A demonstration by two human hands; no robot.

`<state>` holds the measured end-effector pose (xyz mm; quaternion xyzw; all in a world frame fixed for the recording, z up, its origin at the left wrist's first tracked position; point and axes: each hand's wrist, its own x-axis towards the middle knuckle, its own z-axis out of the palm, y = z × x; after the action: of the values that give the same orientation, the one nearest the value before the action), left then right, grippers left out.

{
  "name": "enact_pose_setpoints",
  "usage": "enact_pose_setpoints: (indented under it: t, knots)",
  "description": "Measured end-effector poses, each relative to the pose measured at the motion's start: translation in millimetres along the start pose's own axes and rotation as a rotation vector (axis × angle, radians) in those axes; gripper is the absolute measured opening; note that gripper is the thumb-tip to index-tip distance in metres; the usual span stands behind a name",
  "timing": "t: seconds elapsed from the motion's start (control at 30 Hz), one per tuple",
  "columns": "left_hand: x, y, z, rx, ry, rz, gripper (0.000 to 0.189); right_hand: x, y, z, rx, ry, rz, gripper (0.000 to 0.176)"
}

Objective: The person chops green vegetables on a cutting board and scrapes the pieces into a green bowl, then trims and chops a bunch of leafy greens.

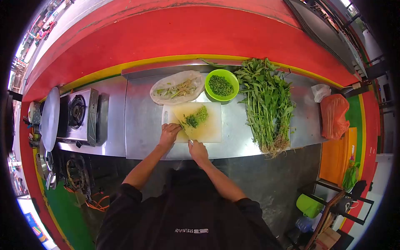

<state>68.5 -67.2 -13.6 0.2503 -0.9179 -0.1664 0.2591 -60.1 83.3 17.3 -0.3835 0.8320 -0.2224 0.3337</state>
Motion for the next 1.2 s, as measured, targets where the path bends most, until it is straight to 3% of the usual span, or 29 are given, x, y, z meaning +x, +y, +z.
enact_pose_setpoints:
  t: [0.73, 1.2]
  knots:
    - [-2, -2, 2, 0.001, -0.025, -0.013, 0.019, 14, -9, 4, -0.052, 0.015, -0.023, 0.048]
    - [-2, 5, -3, -0.031, -0.014, -0.062, 0.019, -7, 1, 11, 0.09, 0.047, -0.003, 0.046]
